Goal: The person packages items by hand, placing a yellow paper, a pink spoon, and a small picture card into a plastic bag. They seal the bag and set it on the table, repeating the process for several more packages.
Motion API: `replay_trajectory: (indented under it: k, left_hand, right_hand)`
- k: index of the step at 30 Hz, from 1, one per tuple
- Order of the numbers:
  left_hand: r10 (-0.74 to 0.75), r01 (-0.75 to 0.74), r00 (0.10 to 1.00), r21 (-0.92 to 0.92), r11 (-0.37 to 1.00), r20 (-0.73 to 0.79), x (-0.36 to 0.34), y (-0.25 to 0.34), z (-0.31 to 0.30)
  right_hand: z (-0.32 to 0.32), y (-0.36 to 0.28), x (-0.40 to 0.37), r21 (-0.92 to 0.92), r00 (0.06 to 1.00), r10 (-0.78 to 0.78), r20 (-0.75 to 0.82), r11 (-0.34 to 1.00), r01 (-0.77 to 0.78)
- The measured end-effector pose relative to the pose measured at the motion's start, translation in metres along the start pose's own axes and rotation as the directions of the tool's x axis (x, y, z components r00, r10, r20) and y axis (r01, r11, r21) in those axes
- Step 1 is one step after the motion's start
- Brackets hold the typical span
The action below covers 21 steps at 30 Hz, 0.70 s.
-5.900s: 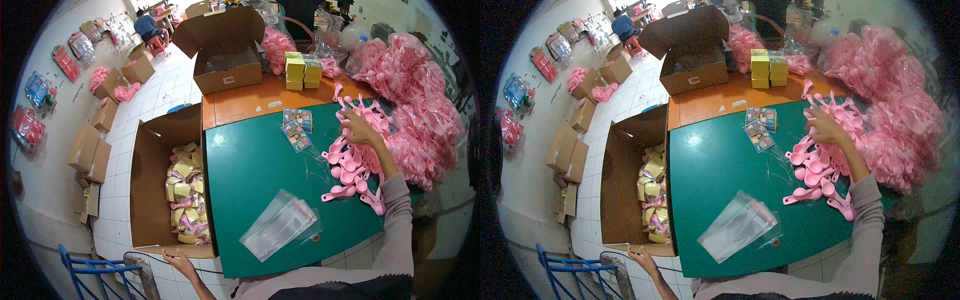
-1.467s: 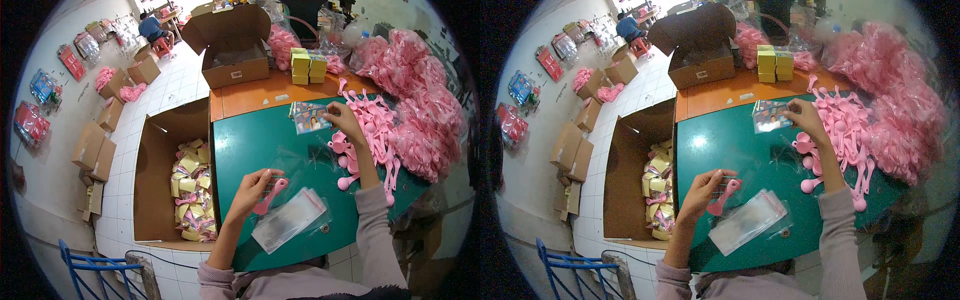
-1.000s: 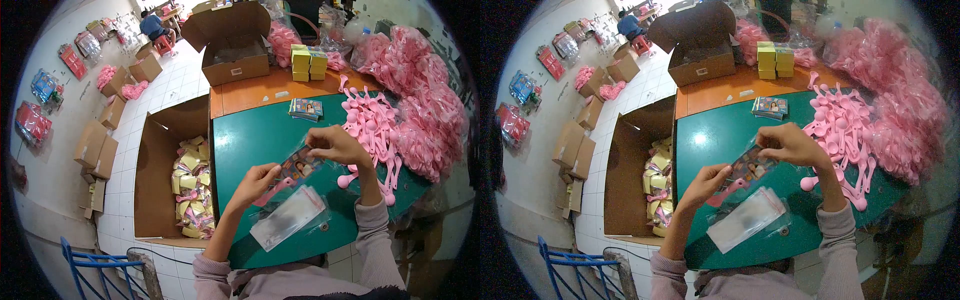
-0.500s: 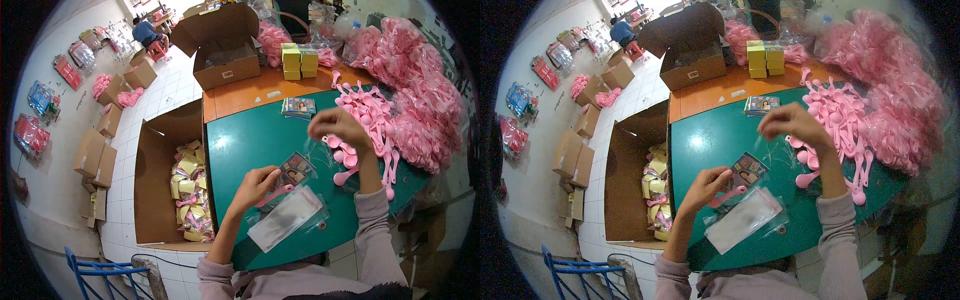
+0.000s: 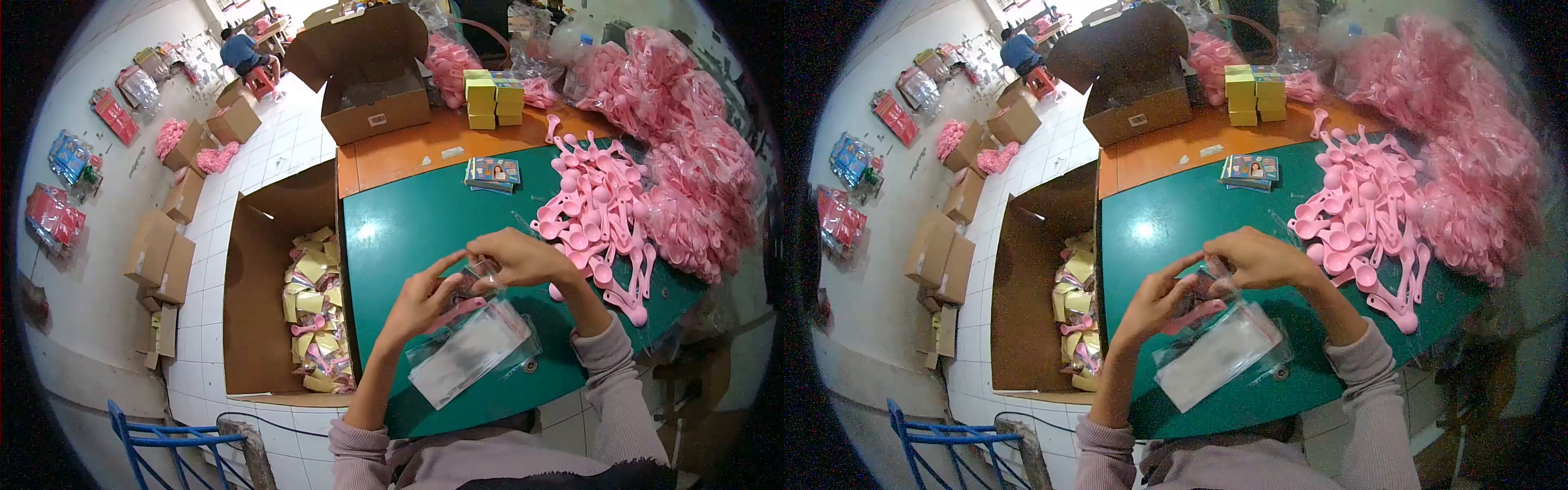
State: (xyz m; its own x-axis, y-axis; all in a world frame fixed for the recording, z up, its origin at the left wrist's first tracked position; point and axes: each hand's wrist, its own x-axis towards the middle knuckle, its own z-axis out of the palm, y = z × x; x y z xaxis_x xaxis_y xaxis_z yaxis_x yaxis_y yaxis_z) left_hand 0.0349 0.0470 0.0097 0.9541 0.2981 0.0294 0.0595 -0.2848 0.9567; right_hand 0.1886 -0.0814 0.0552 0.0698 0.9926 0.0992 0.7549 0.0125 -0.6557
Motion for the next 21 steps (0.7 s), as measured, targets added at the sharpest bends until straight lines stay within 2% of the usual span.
replay_trajectory:
  k: [1, 2, 3, 4, 5, 6, 7, 8, 9, 10, 11, 13, 14, 15, 16, 17, 19, 20, 21]
  left_hand:
    - [0.012, -0.01, 0.999, 0.039, 0.999, -0.033, -0.001, 0.002, 0.003]
    - [0.013, -0.012, 0.999, 0.038, 0.999, -0.034, -0.003, 0.008, 0.004]
    - [-0.019, 0.03, 0.997, 0.146, 0.989, -0.076, -0.005, 0.018, 0.005]
    - [-0.047, 0.077, 0.991, 0.251, 0.965, -0.122, -0.007, 0.023, 0.005]
    - [-0.045, 0.075, 0.991, 0.251, 0.965, -0.123, -0.008, 0.022, 0.002]
    - [-0.047, 0.065, 0.995, 0.21, 0.975, -0.092, -0.01, 0.019, -0.003]
    - [-0.046, 0.055, 0.997, 0.169, 0.984, -0.06, -0.012, 0.016, -0.008]
    - [-0.045, 0.055, 0.997, 0.166, 0.985, -0.06, -0.015, 0.011, -0.015]
    - [0.005, -0.008, 1.0, 0.189, 0.982, 0.017, -0.018, 0.004, -0.024]
    - [0.051, -0.069, 0.994, 0.206, 0.976, 0.093, -0.021, -0.003, -0.03]
    - [0.047, -0.064, 0.995, 0.203, 0.977, 0.092, -0.024, -0.01, -0.032]
    - [-0.004, 0.009, 0.997, -0.07, 0.997, 0.073, -0.027, -0.025, -0.035]
    - [0.023, -0.021, 0.999, -0.036, 0.999, 0.039, -0.027, -0.027, -0.035]
    - [0.02, -0.018, 0.999, -0.037, 0.999, 0.037, -0.028, -0.025, -0.031]
    - [-0.052, 0.056, 0.99, 0.026, 0.998, -0.129, -0.029, -0.021, -0.025]
    - [-0.111, 0.139, 0.949, 0.075, 0.987, -0.295, -0.029, -0.018, -0.021]
    - [-0.164, 0.175, 0.954, 0.023, 0.984, -0.251, -0.031, -0.02, -0.016]
    - [-0.258, 0.21, 0.96, -0.329, 0.921, -0.109, -0.033, -0.013, -0.01]
    - [-0.292, 0.262, 0.955, -0.63, 0.731, 0.058, -0.034, -0.01, -0.005]
  right_hand:
    - [0.006, 0.007, 0.002, -0.001, 1.0, 0.0, 0.001, 1.0, 0.0]
    - [0.01, 0.01, 0.005, 0.07, 0.996, -0.075, -0.044, 0.994, 0.078]
    - [0.011, 0.011, 0.007, 0.137, 0.984, -0.147, -0.096, 0.978, 0.159]
    - [0.009, 0.011, 0.005, 0.136, 0.984, -0.148, -0.097, 0.978, 0.16]
    - [0.002, 0.005, 0.004, 0.164, 1.0, -0.011, 0.017, 0.986, 0.008]
    - [-0.003, 0.002, 0.004, 0.174, 0.983, 0.125, 0.133, 0.974, -0.147]
    - [-0.005, 0.005, 0.004, 0.17, 0.983, 0.125, 0.134, 0.974, -0.147]
    - [-0.007, 0.01, 0.003, 0.246, 0.991, 0.123, 0.046, 0.96, -0.131]
    - [-0.009, 0.013, 0.002, 0.321, 0.991, 0.128, -0.042, 0.941, -0.108]
    - [-0.014, 0.011, 0.0, 0.466, 0.987, 0.163, -0.014, 0.874, -0.138]
    - [-0.015, 0.009, -0.001, 0.468, 0.986, 0.164, -0.009, 0.872, -0.141]
    - [-0.013, 0.007, 0.001, 0.52, 0.986, 0.159, -0.04, 0.847, -0.115]
    - [-0.012, 0.006, 0.002, 0.523, 0.987, 0.159, -0.036, 0.845, -0.117]
    - [-0.011, 0.006, 0.002, 0.408, 0.979, 0.202, -0.039, 0.897, -0.169]
    - [-0.01, 0.006, 0.003, 0.285, 0.969, 0.243, -0.048, 0.933, -0.219]
    - [-0.007, 0.007, 0.004, 0.285, 0.969, 0.243, -0.045, 0.933, -0.221]
    - [0.002, 0.011, 0.004, 0.181, 0.924, 0.207, -0.323, 0.971, -0.154]
    - [0.006, 0.009, 0.005, 0.178, 0.925, 0.208, -0.318, 0.971, -0.157]
    - [0.011, 0.006, 0.008, 0.144, 0.961, 0.127, -0.246, 0.985, -0.093]
